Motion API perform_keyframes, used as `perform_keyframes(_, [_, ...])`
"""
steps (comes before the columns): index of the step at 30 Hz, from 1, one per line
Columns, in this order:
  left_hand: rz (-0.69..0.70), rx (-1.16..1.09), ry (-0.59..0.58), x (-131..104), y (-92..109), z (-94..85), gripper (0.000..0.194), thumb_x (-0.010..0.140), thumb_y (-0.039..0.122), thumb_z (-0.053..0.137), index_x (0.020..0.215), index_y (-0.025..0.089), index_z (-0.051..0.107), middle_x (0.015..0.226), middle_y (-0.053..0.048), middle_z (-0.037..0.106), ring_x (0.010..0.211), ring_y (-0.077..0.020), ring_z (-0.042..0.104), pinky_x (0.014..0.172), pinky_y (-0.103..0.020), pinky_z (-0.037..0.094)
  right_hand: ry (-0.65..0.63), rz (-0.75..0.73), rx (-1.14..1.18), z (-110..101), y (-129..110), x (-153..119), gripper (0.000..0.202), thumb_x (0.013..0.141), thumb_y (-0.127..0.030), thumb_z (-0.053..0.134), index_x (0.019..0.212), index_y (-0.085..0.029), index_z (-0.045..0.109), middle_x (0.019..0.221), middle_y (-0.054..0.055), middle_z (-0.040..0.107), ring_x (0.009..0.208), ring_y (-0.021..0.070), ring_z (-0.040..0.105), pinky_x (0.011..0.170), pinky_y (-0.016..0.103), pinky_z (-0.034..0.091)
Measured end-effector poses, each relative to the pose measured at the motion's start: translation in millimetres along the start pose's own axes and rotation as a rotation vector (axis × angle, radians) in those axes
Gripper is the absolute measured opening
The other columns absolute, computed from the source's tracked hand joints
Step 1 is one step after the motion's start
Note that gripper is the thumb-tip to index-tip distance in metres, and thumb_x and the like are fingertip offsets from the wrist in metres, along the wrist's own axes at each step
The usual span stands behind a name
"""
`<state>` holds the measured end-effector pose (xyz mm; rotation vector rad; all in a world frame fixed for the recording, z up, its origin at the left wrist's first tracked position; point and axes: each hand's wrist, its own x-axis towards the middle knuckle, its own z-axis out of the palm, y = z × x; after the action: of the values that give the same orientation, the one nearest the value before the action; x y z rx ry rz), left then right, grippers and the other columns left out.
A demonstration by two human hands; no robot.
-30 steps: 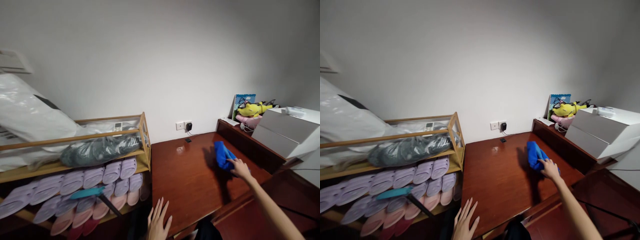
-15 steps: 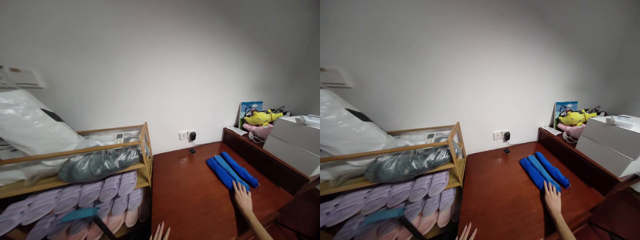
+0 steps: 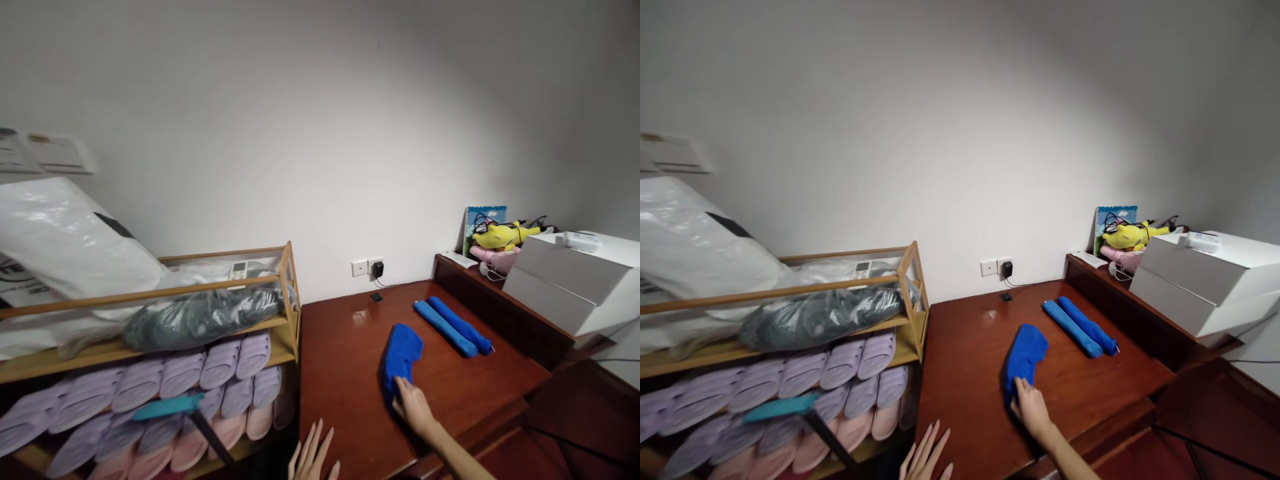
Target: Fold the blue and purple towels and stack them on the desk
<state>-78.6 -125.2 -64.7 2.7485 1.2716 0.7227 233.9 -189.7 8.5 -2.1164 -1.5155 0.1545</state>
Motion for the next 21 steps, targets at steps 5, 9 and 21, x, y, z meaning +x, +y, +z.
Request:
perform_keyframes(5, [-0.087, -0.132, -0.074, 3, 40, -38.0, 0.06, 0.078, 0.023, 0.053, 0.137, 0.026, 0.042, 0.145, -0.008, 0.037, 0.133, -0.0269, 0.034, 0.105, -0.05, 0.031, -0.152, -0.054, 0.321, 8, -50, -52, 0.038, 0.069, -0.025, 0.053, 0.106, -0.019, 0.061, 0.095, 0.008, 0.068, 0.088, 0.0234, 0.062, 0.081, 0.035, 0.048])
perform_keyframes(9, [0.064, -0.52, -0.093, 25, 89, -69.1, 0.08, 0.067, 0.023, 0.065, 0.141, 0.025, 0.034, 0.148, -0.008, 0.032, 0.136, -0.028, 0.027, 0.109, -0.049, 0.025, -0.281, -0.079, 0.558, -24, -69, -53, 0.033, 0.074, -0.041, 0.057, 0.095, -0.017, 0.065, 0.087, 0.005, 0.068, 0.082, 0.0218, 0.062, 0.075, 0.034, 0.049])
perform_keyframes(21, [-0.321, -1.426, -0.057, 146, 138, -134.5, 0.046, 0.066, 0.044, 0.074, 0.095, 0.01, 0.064, 0.087, -0.008, 0.071, 0.08, -0.0221, 0.067, 0.074, -0.031, 0.053, -0.015, -0.134, 0.762, -93, -107, -47, 0.057, 0.074, -0.053, 0.061, 0.121, -0.02, 0.056, 0.115, 0.009, 0.063, 0.103, 0.025, 0.056, 0.094, 0.039, 0.042])
